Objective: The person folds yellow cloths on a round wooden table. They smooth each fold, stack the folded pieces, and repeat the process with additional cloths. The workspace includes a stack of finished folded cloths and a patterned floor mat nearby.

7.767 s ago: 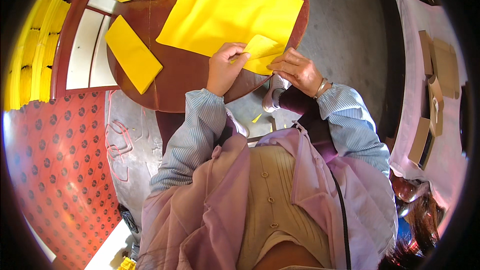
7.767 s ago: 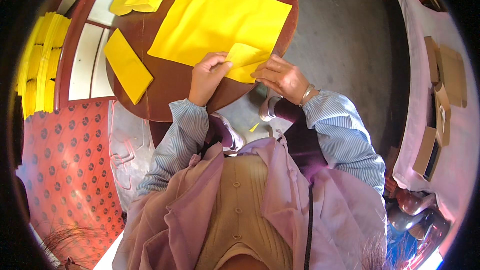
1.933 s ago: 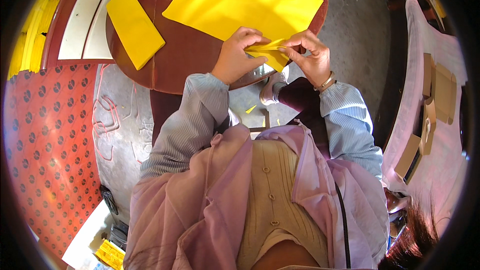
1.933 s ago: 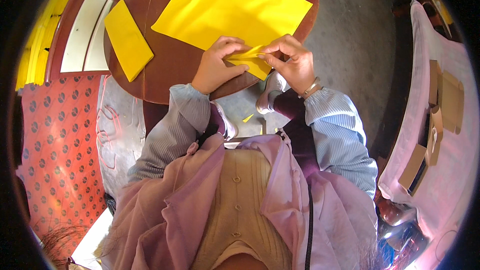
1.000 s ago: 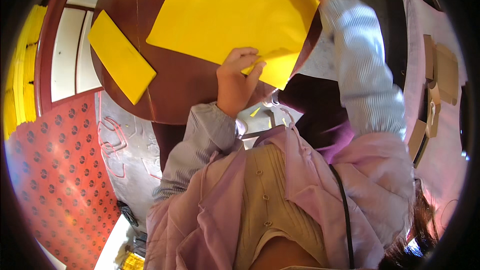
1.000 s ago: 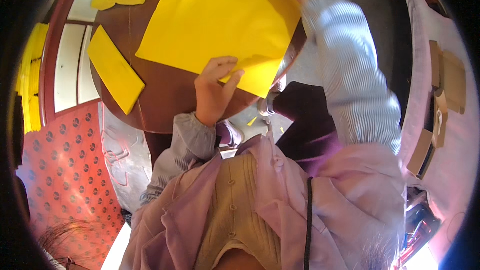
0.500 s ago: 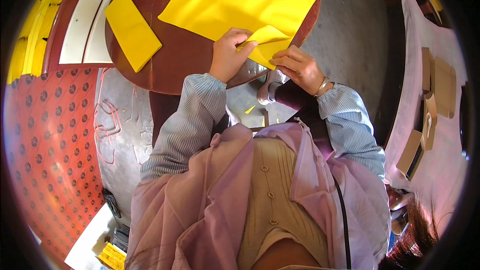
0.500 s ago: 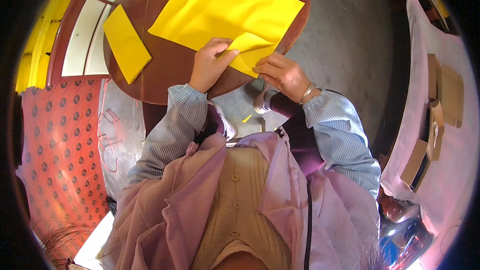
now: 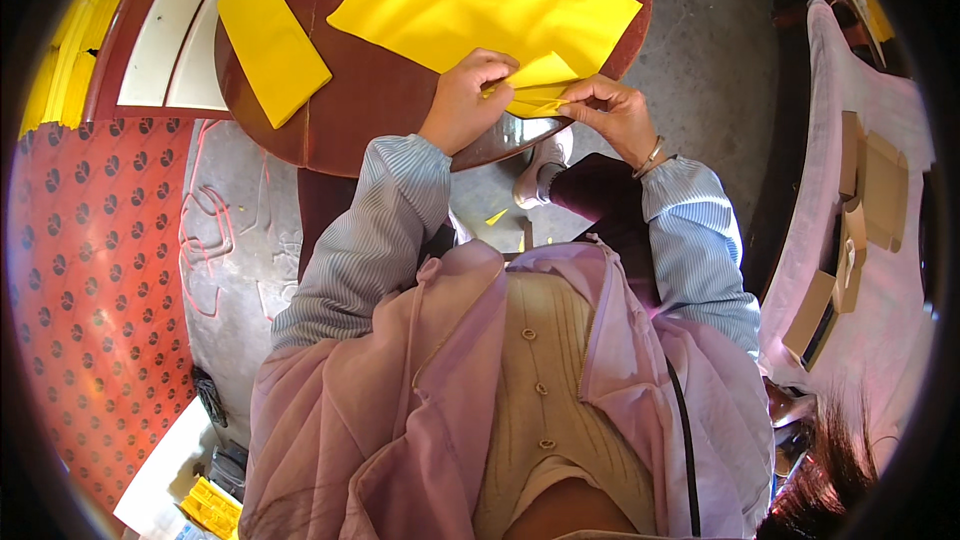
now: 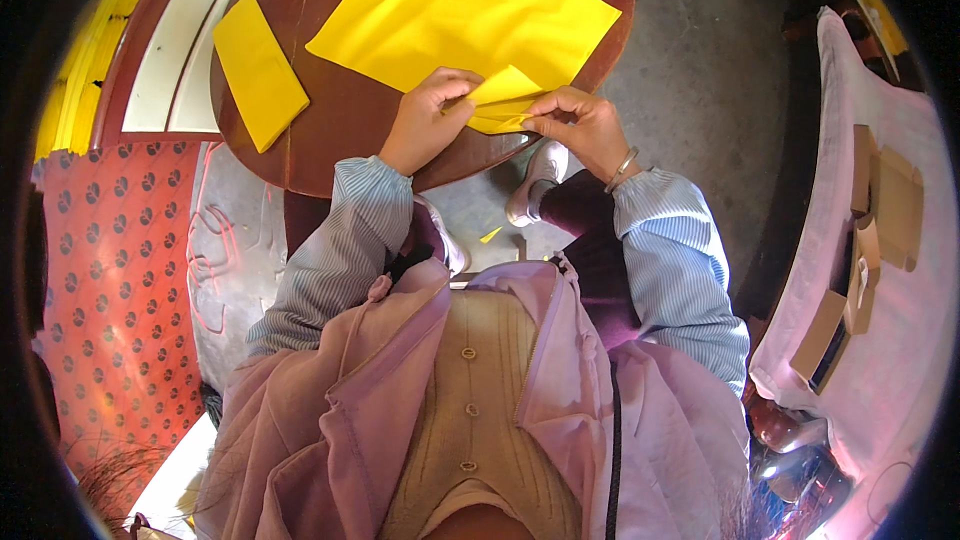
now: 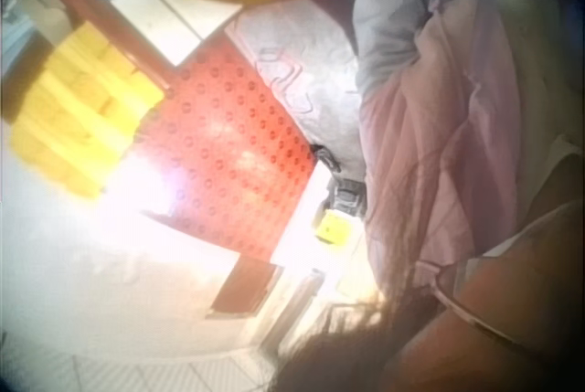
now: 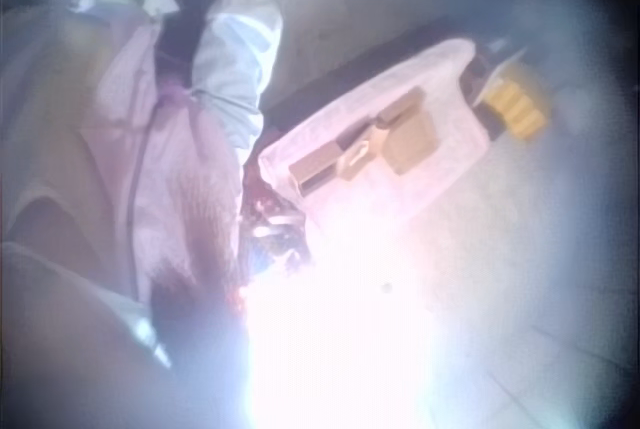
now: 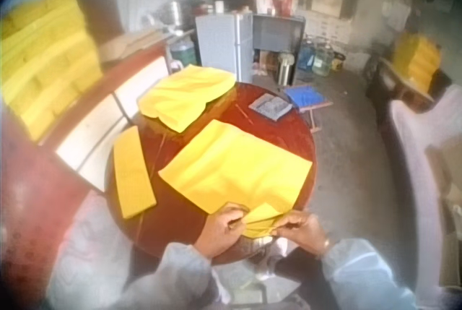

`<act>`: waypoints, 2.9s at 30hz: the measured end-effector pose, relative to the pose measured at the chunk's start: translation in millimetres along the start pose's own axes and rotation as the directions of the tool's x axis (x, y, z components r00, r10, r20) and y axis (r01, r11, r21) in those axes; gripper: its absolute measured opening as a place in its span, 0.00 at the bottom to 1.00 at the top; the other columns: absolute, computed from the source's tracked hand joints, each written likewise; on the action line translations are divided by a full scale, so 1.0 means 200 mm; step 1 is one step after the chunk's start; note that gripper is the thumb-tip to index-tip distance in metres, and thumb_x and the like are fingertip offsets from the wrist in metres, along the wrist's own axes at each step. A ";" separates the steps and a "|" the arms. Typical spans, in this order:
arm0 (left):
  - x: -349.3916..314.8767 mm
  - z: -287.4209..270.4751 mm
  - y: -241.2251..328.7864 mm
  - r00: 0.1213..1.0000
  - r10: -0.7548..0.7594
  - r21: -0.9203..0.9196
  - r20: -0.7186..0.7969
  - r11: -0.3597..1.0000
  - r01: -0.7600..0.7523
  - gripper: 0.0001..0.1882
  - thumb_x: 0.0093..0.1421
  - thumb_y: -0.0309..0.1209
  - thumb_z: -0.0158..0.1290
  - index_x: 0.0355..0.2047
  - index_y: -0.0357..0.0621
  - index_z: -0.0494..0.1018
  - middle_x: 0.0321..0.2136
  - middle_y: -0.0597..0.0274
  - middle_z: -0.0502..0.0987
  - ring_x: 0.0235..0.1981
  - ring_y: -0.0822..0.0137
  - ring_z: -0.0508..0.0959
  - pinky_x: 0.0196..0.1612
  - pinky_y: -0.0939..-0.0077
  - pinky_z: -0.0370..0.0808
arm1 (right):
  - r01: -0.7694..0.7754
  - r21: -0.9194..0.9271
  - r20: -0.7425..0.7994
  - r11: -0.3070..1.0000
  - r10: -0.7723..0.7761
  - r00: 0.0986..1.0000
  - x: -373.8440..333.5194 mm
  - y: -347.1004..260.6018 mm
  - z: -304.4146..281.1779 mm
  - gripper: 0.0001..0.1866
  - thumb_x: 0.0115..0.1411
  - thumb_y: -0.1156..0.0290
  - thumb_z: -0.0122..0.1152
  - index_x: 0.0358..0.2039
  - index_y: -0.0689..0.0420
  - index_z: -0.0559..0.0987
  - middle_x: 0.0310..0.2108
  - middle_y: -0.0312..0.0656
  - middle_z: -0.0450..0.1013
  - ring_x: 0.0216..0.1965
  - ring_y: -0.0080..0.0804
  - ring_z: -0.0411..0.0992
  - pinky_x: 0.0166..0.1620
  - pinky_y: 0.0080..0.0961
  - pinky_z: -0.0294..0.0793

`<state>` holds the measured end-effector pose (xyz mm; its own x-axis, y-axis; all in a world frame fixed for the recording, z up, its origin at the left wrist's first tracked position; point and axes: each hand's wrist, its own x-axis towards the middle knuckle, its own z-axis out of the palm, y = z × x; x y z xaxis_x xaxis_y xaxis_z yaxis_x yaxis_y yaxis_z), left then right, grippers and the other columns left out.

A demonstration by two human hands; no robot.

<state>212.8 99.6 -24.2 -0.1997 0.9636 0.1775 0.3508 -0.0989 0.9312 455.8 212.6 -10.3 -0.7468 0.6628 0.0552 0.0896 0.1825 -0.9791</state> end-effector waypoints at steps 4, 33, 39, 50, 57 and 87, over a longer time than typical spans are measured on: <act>-0.01 0.00 0.01 0.990 0.141 0.012 0.023 0.990 -0.142 0.15 0.55 0.24 0.62 0.44 0.37 0.84 0.47 0.54 0.82 0.46 0.56 0.85 0.54 0.68 0.81 | -0.005 -0.031 -0.042 1.000 0.004 0.999 -0.01 0.01 0.02 0.08 0.62 0.75 0.76 0.41 0.62 0.88 0.37 0.37 0.85 0.38 0.23 0.81 0.45 0.22 0.81; -0.04 -0.02 0.04 0.997 0.004 0.110 -0.080 0.994 0.005 0.14 0.62 0.31 0.66 0.42 0.33 0.84 0.45 0.54 0.85 0.45 0.60 0.85 0.50 0.72 0.80 | 0.346 -0.423 0.113 0.837 -0.330 0.937 -0.06 -0.08 0.08 0.09 0.61 0.76 0.74 0.42 0.60 0.86 0.40 0.42 0.80 0.43 0.39 0.80 0.46 0.30 0.80; -0.03 -0.03 0.02 0.999 0.024 0.128 -0.045 0.992 -0.018 0.13 0.59 0.29 0.63 0.41 0.33 0.84 0.47 0.53 0.84 0.44 0.55 0.85 0.51 0.68 0.82 | 0.160 -0.235 -0.051 0.959 -0.176 0.983 -0.04 -0.05 0.08 0.07 0.60 0.75 0.76 0.37 0.62 0.88 0.34 0.39 0.82 0.33 0.26 0.79 0.39 0.24 0.79; -0.06 0.03 0.06 0.990 0.080 0.177 -0.117 0.982 -0.059 0.13 0.57 0.29 0.68 0.41 0.35 0.84 0.44 0.55 0.83 0.42 0.60 0.85 0.48 0.72 0.81 | 0.117 -0.240 -0.114 0.964 -0.148 0.982 -0.05 -0.08 0.12 0.07 0.58 0.76 0.78 0.35 0.60 0.87 0.35 0.36 0.80 0.32 0.22 0.77 0.38 0.22 0.79; -0.05 0.02 0.03 0.990 0.044 0.150 -0.134 0.988 -0.024 0.13 0.61 0.32 0.67 0.40 0.34 0.84 0.43 0.54 0.85 0.41 0.60 0.86 0.48 0.71 0.81 | 0.247 -0.332 -0.011 0.910 -0.266 0.964 -0.07 -0.09 0.12 0.07 0.59 0.78 0.77 0.39 0.61 0.88 0.39 0.39 0.81 0.36 0.25 0.78 0.42 0.23 0.79; -0.05 -0.09 0.02 0.984 0.052 0.117 0.169 0.991 -0.072 0.23 0.54 0.27 0.62 0.52 0.50 0.85 0.55 0.59 0.76 0.57 0.59 0.78 0.62 0.68 0.76 | 0.093 -0.213 -0.130 0.973 -0.123 0.984 -0.04 -0.08 0.13 0.07 0.57 0.75 0.79 0.34 0.61 0.87 0.33 0.35 0.81 0.32 0.21 0.76 0.38 0.21 0.77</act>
<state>200.4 84.6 -15.9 -0.0243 0.9853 0.1691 0.4687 -0.1382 0.8725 443.3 185.2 -1.0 -0.6602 0.7239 0.2001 0.1578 0.3941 -0.9054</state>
